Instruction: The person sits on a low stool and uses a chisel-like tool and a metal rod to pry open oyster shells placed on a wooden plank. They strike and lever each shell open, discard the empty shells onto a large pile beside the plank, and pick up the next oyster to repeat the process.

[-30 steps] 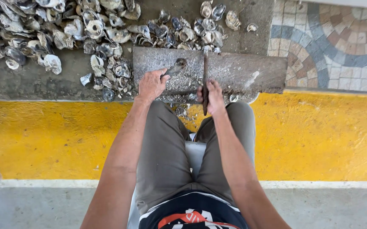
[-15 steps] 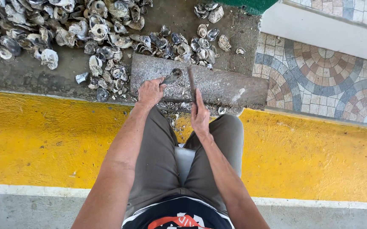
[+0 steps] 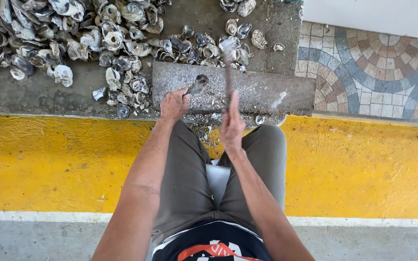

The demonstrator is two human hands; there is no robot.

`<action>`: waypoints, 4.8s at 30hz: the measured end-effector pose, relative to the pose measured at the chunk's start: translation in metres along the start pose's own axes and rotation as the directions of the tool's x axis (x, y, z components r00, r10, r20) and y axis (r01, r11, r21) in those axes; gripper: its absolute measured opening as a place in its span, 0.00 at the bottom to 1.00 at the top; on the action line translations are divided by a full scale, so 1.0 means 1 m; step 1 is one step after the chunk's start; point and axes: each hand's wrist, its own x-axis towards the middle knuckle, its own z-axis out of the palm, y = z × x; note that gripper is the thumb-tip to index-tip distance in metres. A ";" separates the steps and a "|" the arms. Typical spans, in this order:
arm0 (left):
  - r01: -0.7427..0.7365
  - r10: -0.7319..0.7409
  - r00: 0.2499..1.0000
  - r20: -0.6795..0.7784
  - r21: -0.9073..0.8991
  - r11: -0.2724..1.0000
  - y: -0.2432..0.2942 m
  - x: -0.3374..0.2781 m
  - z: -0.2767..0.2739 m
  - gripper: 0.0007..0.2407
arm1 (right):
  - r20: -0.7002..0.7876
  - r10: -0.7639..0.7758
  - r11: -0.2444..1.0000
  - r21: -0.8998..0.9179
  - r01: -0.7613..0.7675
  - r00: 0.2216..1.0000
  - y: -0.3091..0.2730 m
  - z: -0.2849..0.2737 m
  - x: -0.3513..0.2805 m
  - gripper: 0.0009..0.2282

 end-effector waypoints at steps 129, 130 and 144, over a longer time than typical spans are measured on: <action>-0.168 0.201 0.979 0.021 -0.474 0.864 0.022 -0.018 -0.082 0.19 | 0.262 0.621 0.706 0.221 -0.673 0.739 0.078 0.065 0.098 0.01; -0.245 0.270 0.963 -0.005 -0.439 0.865 0.020 -0.014 -0.079 0.19 | 0.272 0.617 0.727 0.161 -0.667 0.738 0.078 0.066 0.101 0.02; -0.039 0.139 0.972 0.187 -0.458 0.888 0.013 0.004 -0.077 0.19 | 0.409 0.576 0.787 -0.043 -0.616 0.708 0.109 0.087 0.134 0.04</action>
